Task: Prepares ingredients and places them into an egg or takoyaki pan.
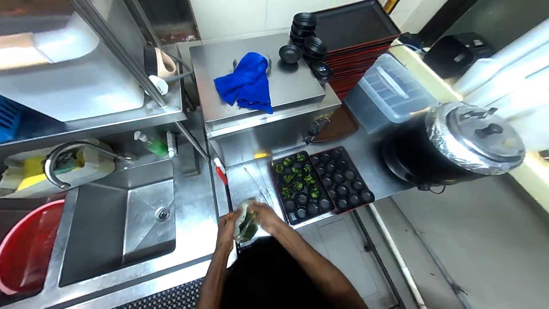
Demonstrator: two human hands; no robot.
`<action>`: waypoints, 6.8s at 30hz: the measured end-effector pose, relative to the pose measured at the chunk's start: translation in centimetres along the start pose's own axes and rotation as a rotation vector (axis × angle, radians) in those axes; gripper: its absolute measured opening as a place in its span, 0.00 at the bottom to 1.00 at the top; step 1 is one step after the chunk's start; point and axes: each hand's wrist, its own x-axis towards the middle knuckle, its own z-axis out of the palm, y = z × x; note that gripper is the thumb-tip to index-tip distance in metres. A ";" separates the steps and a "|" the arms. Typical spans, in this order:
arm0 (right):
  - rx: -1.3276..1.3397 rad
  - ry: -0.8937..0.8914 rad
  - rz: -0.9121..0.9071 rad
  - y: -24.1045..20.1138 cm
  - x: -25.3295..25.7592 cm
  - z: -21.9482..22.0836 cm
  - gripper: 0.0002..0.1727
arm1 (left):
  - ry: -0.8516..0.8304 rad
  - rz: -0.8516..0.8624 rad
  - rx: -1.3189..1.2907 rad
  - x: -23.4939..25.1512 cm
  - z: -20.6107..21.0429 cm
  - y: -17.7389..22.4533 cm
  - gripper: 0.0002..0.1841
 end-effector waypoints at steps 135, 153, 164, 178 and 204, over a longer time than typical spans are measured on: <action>-0.997 0.167 -0.225 -9.0 -18.7 -16.8 0.17 | 0.027 0.421 0.460 0.5 8.1 -0.2 0.16; -1.519 0.345 0.226 -8.6 -12.3 -24.9 0.21 | 0.228 0.347 0.543 -0.3 10.2 2.0 0.52; -1.498 0.523 0.254 -6.1 -14.5 -22.8 0.20 | 0.205 0.410 0.515 1.9 10.0 1.7 0.39; -1.444 0.622 0.265 -5.0 -11.9 -19.0 0.20 | 0.128 0.440 0.439 2.0 7.8 2.7 0.37; -1.746 0.133 0.129 -8.2 -10.7 -5.4 0.19 | -0.052 0.320 0.160 1.2 6.0 0.5 0.45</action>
